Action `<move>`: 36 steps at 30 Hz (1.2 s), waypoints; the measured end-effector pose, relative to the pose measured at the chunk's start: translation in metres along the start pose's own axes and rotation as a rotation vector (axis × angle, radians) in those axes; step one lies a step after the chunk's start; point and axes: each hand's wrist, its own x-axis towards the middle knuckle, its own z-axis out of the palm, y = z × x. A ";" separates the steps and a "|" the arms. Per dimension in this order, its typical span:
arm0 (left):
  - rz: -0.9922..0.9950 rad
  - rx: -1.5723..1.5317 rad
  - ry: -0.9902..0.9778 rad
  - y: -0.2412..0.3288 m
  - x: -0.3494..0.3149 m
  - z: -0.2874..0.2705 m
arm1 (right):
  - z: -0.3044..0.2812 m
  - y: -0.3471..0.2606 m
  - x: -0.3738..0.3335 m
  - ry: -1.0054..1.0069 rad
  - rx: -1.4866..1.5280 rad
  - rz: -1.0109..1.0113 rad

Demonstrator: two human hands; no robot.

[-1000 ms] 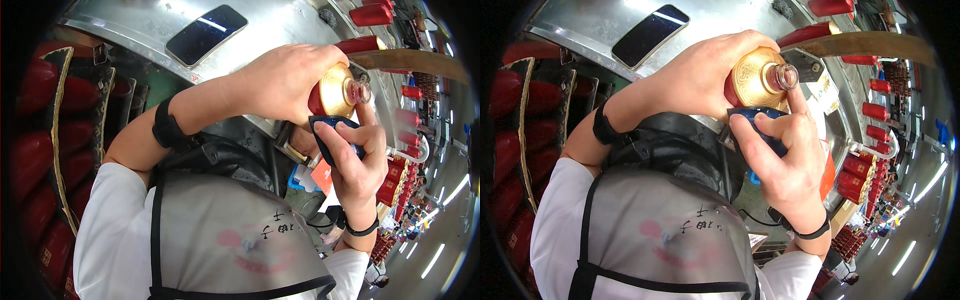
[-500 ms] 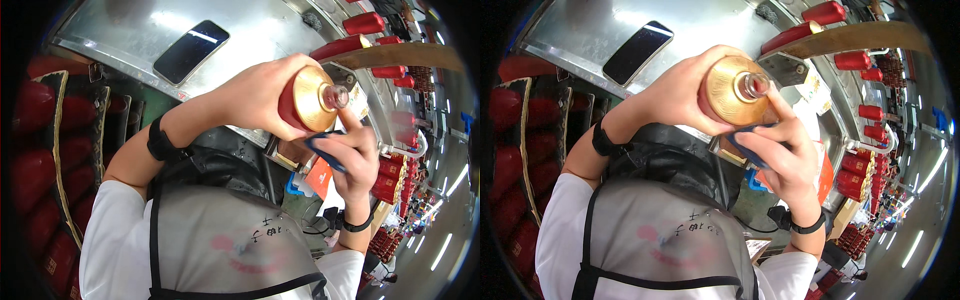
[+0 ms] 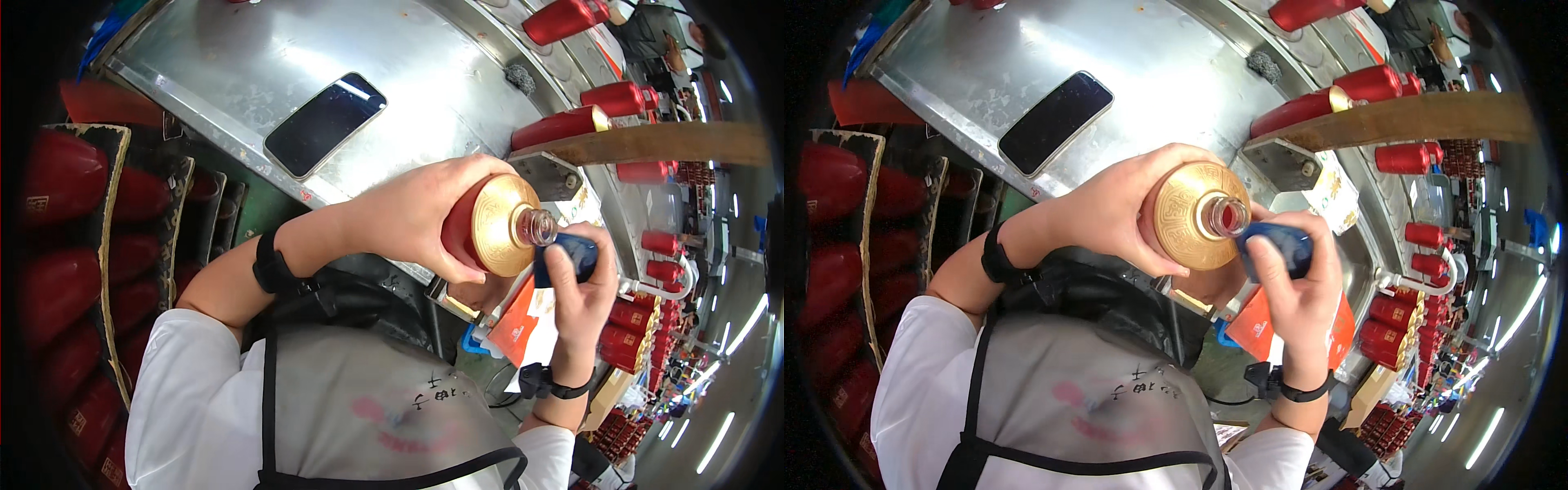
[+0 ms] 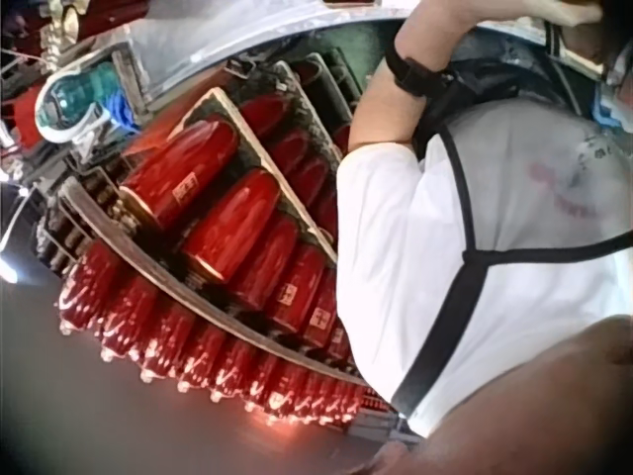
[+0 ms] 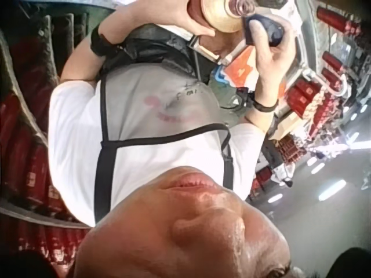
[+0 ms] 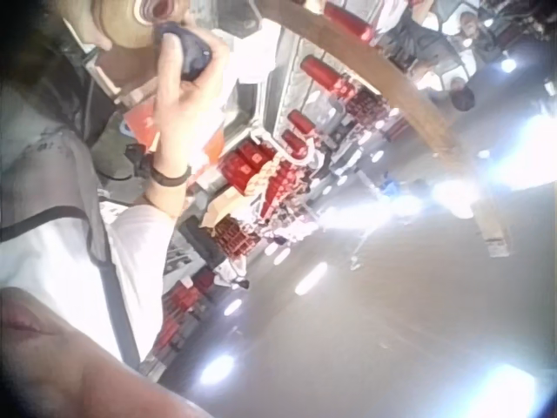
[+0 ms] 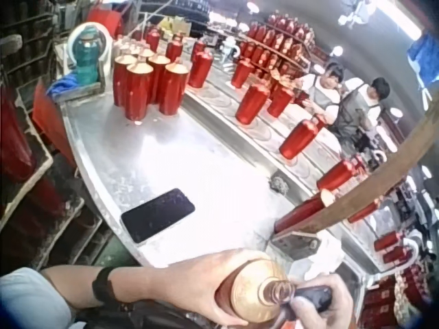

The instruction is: The worker attaches labels and decorative gold wraps to red bottles on an assembly line conveyor.

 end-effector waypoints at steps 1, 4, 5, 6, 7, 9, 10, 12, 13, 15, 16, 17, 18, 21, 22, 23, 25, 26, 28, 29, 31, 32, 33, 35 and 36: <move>-0.003 -0.001 0.008 0.000 0.000 0.000 | -0.005 0.005 0.007 0.037 -0.077 -0.025; 0.065 0.069 0.006 -0.004 0.001 -0.003 | -0.015 0.011 0.031 -0.001 0.123 0.149; 0.063 0.061 0.016 -0.004 0.002 -0.004 | -0.022 0.003 0.036 -0.025 0.188 0.164; 0.042 0.057 -0.028 -0.003 0.004 -0.005 | -0.027 -0.005 0.048 -0.092 0.110 0.099; 0.025 0.056 -0.078 -0.002 0.007 -0.006 | -0.028 -0.006 0.060 -0.176 0.127 0.059; 0.041 0.051 -0.076 -0.007 0.007 -0.007 | -0.021 -0.006 0.088 -0.389 0.171 0.029; 0.051 0.042 -0.113 -0.005 0.009 -0.009 | -0.020 -0.005 0.101 -0.522 0.261 0.069; 0.093 0.021 -0.117 -0.008 0.011 -0.009 | -0.014 -0.013 0.133 -0.705 0.170 -0.162; 0.086 0.015 -0.104 -0.011 0.012 -0.008 | -0.010 -0.020 0.147 -0.882 0.083 -0.396; 0.220 -0.033 -0.084 -0.014 0.015 -0.006 | 0.005 -0.041 0.155 -0.939 0.007 -0.470; 0.159 -0.099 -0.110 -0.017 0.015 -0.004 | 0.011 -0.047 0.156 -0.952 -0.045 -0.524; 0.158 -0.105 -0.105 -0.018 0.014 -0.002 | 0.016 -0.049 0.157 -0.963 -0.096 -0.577; 0.150 -0.098 -0.097 -0.018 0.012 0.000 | 0.017 -0.047 0.156 -0.946 -0.107 -0.545; 0.120 -0.097 -0.079 -0.020 0.011 0.001 | 0.019 -0.045 0.150 -0.893 -0.087 -0.502; 0.104 -0.093 -0.099 -0.015 0.011 -0.003 | 0.020 -0.044 0.149 -0.893 -0.086 -0.496; 0.087 -0.088 -0.119 -0.012 0.012 -0.004 | 0.021 -0.042 0.147 -0.858 -0.082 -0.498; 0.074 -0.088 -0.126 -0.014 0.011 -0.004 | 0.022 -0.041 0.145 -0.820 -0.077 -0.497; 0.063 -0.085 -0.130 -0.014 0.010 -0.004 | 0.022 -0.041 0.144 -0.824 -0.064 -0.472; 0.062 -0.055 -0.120 -0.014 0.007 -0.006 | 0.023 -0.039 0.142 -0.826 -0.053 -0.449; 0.061 -0.024 -0.106 -0.013 0.006 -0.007 | 0.024 -0.036 0.140 -0.796 -0.049 -0.418; 0.066 0.057 -0.042 -0.009 0.005 -0.005 | 0.017 -0.032 0.133 -0.758 -0.036 -0.397; 0.069 0.137 0.022 -0.006 0.004 -0.003 | 0.007 -0.031 0.124 -0.510 -0.004 -0.223; 0.064 0.153 0.018 -0.004 0.002 0.002 | -0.003 -0.027 0.117 -0.264 0.031 -0.049; 0.068 0.324 0.270 -0.004 -0.002 0.008 | -0.035 0.001 0.110 -0.006 -0.065 -0.081; 0.067 0.390 0.270 -0.005 -0.006 0.006 | -0.043 0.013 0.102 0.052 -0.065 -0.110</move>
